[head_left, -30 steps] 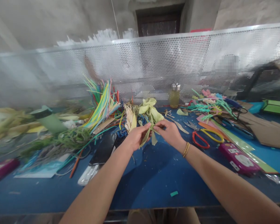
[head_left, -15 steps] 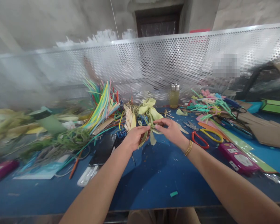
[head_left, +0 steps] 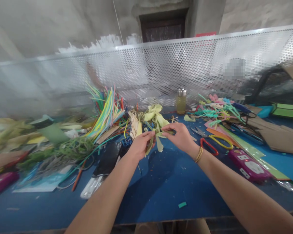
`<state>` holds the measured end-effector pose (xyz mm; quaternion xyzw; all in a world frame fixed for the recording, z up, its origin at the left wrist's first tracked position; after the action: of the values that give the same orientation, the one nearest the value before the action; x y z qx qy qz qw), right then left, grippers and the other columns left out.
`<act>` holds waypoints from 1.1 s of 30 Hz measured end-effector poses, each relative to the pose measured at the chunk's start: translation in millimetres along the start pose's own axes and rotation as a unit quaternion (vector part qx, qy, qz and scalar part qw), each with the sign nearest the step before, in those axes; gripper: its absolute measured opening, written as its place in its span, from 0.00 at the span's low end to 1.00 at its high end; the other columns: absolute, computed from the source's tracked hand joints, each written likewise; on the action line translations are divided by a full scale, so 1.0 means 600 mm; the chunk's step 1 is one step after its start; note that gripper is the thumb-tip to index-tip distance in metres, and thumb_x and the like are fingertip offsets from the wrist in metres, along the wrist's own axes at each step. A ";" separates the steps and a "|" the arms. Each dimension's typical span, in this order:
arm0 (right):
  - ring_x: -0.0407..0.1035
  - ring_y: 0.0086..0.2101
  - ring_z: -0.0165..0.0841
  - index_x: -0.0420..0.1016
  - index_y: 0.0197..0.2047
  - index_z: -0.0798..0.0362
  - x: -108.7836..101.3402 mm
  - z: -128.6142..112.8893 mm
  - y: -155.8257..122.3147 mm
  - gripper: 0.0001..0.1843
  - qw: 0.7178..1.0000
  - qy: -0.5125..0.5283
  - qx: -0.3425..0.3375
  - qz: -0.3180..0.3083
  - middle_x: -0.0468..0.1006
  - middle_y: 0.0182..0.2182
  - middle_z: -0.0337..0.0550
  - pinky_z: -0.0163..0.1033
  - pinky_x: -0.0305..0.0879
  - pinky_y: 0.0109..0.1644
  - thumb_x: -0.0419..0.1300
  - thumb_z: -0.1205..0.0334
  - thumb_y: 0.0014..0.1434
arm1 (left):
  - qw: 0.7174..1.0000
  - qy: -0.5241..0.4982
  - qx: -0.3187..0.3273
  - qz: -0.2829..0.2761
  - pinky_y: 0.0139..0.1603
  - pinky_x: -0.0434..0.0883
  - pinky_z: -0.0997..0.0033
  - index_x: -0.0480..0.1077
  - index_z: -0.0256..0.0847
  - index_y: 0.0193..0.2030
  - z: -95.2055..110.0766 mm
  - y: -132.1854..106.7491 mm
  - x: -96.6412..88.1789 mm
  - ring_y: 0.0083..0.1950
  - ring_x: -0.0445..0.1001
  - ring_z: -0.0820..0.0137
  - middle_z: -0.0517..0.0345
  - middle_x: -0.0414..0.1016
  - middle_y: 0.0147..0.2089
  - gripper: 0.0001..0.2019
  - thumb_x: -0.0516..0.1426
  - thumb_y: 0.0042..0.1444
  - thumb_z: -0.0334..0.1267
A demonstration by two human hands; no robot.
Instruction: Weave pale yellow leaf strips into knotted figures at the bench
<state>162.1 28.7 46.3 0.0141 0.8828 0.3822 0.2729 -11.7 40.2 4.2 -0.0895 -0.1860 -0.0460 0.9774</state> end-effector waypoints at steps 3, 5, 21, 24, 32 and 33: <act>0.71 0.39 0.36 0.80 0.35 0.45 -0.004 -0.043 -0.009 0.05 0.979 -0.156 -0.128 0.007 0.82 0.33 0.38 0.55 0.49 0.60 0.62 0.61 0.60 | 0.999 -0.045 0.014 0.020 0.27 0.72 0.78 0.74 0.35 0.32 0.002 0.002 -0.002 0.24 0.72 0.76 0.58 0.74 0.24 0.07 0.67 0.49 0.34; 0.69 0.40 0.35 0.79 0.36 0.45 0.002 -0.064 -0.017 0.08 0.959 -0.211 -0.187 -0.006 0.81 0.33 0.37 0.54 0.45 0.61 0.58 0.63 0.63 | 0.996 -0.076 0.024 0.032 0.27 0.73 0.79 0.74 0.35 0.32 0.002 0.005 -0.005 0.24 0.73 0.76 0.59 0.74 0.25 0.07 0.67 0.49 0.33; 0.67 0.39 0.33 0.76 0.40 0.47 0.035 -0.076 -0.037 0.11 0.932 -0.259 -0.252 -0.024 0.80 0.34 0.36 0.50 0.47 0.59 0.53 0.68 0.65 | 0.990 -0.118 0.075 -0.007 0.27 0.70 0.79 0.76 0.34 0.34 0.007 0.008 -0.003 0.28 0.74 0.75 0.56 0.77 0.29 0.10 0.68 0.46 0.35; 0.67 0.40 0.32 0.76 0.41 0.46 0.037 -0.079 -0.038 0.11 0.930 -0.263 -0.255 -0.025 0.81 0.35 0.36 0.50 0.46 0.59 0.52 0.68 0.66 | 0.989 -0.104 0.105 0.008 0.28 0.70 0.79 0.77 0.33 0.34 0.012 0.004 0.000 0.29 0.74 0.74 0.56 0.78 0.31 0.14 0.71 0.40 0.34; 0.71 0.38 0.31 0.77 0.42 0.45 0.019 -0.080 -0.032 0.11 0.954 -0.212 -0.209 0.032 0.82 0.37 0.35 0.48 0.45 0.61 0.54 0.67 0.65 | 0.991 -0.033 0.127 0.029 0.29 0.67 0.78 0.76 0.34 0.29 0.010 -0.007 0.015 0.27 0.71 0.76 0.58 0.76 0.26 0.17 0.73 0.32 0.37; 0.72 0.38 0.31 0.78 0.41 0.45 0.014 -0.073 -0.029 0.10 0.963 -0.195 -0.179 0.049 0.82 0.36 0.35 0.48 0.46 0.60 0.55 0.66 0.65 | 0.992 -0.017 0.125 0.027 0.29 0.67 0.77 0.77 0.34 0.29 0.008 -0.008 0.017 0.26 0.71 0.76 0.59 0.75 0.25 0.16 0.73 0.33 0.38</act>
<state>136.4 -10.7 55.1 0.0826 0.7281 0.5363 0.4187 -4.8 35.8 13.2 0.0276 -0.2043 0.0058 0.9785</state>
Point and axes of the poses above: each hand's wrist, its own y-axis towards the middle knuckle, its own x-axis out of the palm, z = x × y, the point moved 4 cm from there along y, towards the middle knuckle
